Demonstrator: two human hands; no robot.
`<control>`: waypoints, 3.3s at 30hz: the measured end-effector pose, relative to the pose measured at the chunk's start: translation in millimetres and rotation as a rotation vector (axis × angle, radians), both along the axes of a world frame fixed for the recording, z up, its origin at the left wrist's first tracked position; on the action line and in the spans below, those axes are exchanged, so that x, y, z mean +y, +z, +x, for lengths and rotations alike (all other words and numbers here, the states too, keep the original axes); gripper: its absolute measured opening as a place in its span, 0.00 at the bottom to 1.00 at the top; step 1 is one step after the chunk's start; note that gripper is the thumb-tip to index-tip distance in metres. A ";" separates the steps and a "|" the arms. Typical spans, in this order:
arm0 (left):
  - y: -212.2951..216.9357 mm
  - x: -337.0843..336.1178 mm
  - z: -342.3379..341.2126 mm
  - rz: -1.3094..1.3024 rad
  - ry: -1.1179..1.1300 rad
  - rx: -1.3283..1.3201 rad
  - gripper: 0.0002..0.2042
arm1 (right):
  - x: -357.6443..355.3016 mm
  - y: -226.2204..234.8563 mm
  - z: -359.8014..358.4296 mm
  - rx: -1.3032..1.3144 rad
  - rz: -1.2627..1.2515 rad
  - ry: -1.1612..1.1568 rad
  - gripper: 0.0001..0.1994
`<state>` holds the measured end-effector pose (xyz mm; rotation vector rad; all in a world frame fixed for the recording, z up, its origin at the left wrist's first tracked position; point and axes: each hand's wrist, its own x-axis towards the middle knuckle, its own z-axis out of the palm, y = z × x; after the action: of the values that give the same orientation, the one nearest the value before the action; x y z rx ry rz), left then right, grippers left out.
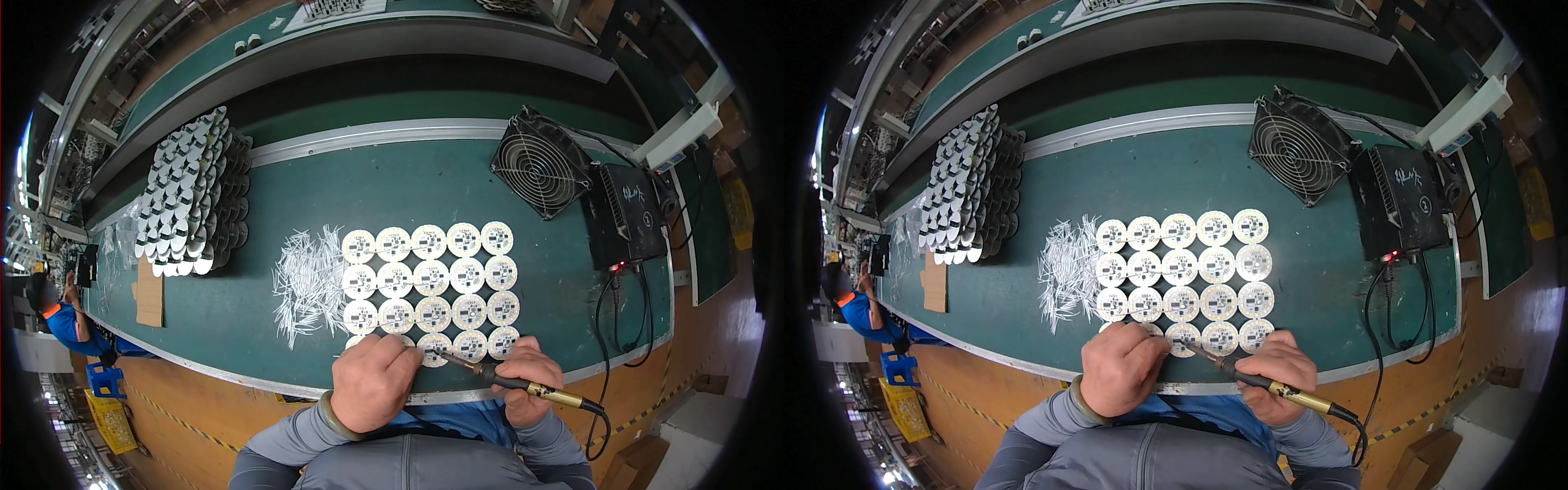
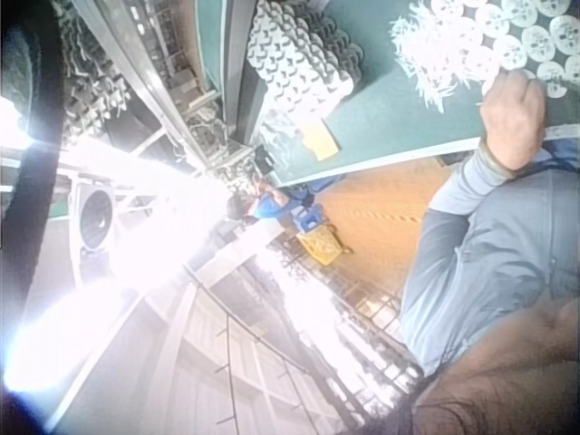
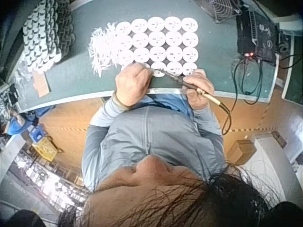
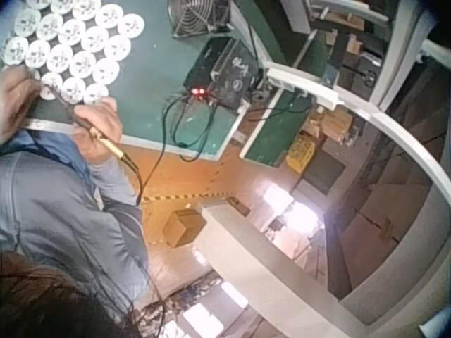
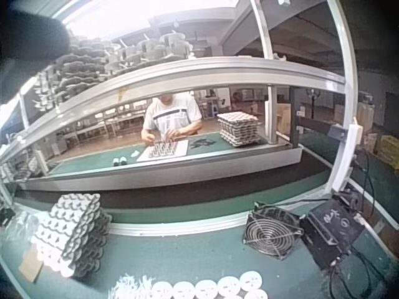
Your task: The person places circular circuit boards onto the workbench, picks up a soldering iron, and solders small wires onto the boards.
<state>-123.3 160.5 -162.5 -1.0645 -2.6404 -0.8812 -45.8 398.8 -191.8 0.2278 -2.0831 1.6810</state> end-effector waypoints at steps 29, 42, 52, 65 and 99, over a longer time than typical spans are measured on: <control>-3.7 -109.7 -9.4 -0.007 0.488 -0.080 0.07 | -3.4 -2.7 -1.6 0.049 0.046 -0.020 0.23; -16.2 -91.4 -23.5 -0.132 0.362 0.101 0.10 | -3.3 0.2 -3.6 0.031 0.072 -0.003 0.22; -6.1 -97.7 -43.5 0.473 0.445 -0.423 0.03 | -2.9 -3.5 -2.9 0.078 0.074 -0.024 0.22; 5.1 -89.3 -59.6 0.954 0.231 -1.006 0.03 | -36.8 34.1 -40.2 0.181 0.235 0.053 0.14; 19.6 -32.9 -5.2 0.532 0.053 -0.606 0.02 | -74.9 25.7 -64.8 0.166 0.236 0.086 0.19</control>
<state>-128.5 127.6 -142.9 -0.6555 -2.5567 -2.0048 -110.7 323.8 -166.1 0.5201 -2.1681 1.4074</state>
